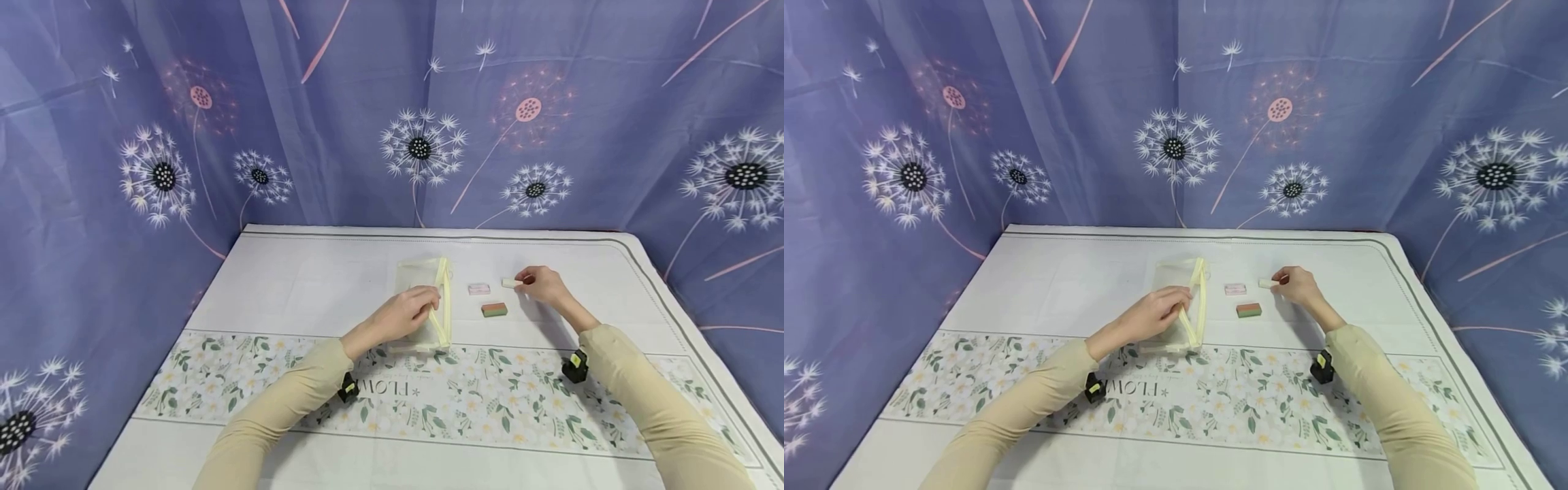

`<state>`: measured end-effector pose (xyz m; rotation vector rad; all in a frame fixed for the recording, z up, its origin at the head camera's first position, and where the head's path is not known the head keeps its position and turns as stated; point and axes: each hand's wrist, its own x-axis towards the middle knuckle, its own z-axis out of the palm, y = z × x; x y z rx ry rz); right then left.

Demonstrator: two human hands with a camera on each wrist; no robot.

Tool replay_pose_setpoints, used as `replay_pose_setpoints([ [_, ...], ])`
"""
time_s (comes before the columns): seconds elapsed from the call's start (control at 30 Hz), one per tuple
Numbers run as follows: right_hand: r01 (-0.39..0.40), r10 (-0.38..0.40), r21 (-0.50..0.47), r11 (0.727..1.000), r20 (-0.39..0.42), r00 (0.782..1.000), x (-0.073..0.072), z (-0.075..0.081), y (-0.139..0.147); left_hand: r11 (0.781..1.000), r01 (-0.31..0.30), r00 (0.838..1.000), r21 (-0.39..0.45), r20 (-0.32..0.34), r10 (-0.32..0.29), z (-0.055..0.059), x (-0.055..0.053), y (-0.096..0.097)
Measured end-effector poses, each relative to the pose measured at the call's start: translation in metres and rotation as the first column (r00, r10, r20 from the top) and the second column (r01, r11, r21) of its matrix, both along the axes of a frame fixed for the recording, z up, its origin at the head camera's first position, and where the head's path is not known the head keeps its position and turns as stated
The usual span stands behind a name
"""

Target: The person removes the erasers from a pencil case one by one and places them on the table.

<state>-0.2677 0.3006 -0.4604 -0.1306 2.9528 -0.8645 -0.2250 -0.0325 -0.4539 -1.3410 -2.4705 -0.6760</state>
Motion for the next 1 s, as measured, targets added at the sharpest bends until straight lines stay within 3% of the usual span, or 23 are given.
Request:
replay_pose_setpoints([
  [0.2, 0.010, -0.010, 0.006, 1.000, -0.025, 1.000, -0.001, 0.000, -0.003, 1.000, -0.004, 1.000, -0.009, 0.007, 0.004, 0.001, 0.000, 0.001],
  [0.5, -0.016, 0.006, -0.052, 0.999, -0.198, 0.980, -0.004, 0.006, -0.020, 1.000, -0.008, 1.000, -0.008, 0.007, 0.008, 0.001, -0.002, 0.001],
  [0.77, -0.087, 0.067, -0.088, 0.992, -0.204, 0.977, -0.006, 0.005, -0.034, 1.000, 0.009, 1.000, 0.010, 0.003, -0.009, 0.002, -0.003, 0.001],
  [1.0, -0.143, 0.126, -0.100, 0.985, -0.166, 0.978, -0.004, 0.009, -0.045, 1.000, 0.003, 0.999, 0.013, -0.046, -0.002, 0.001, -0.005, 0.003],
])
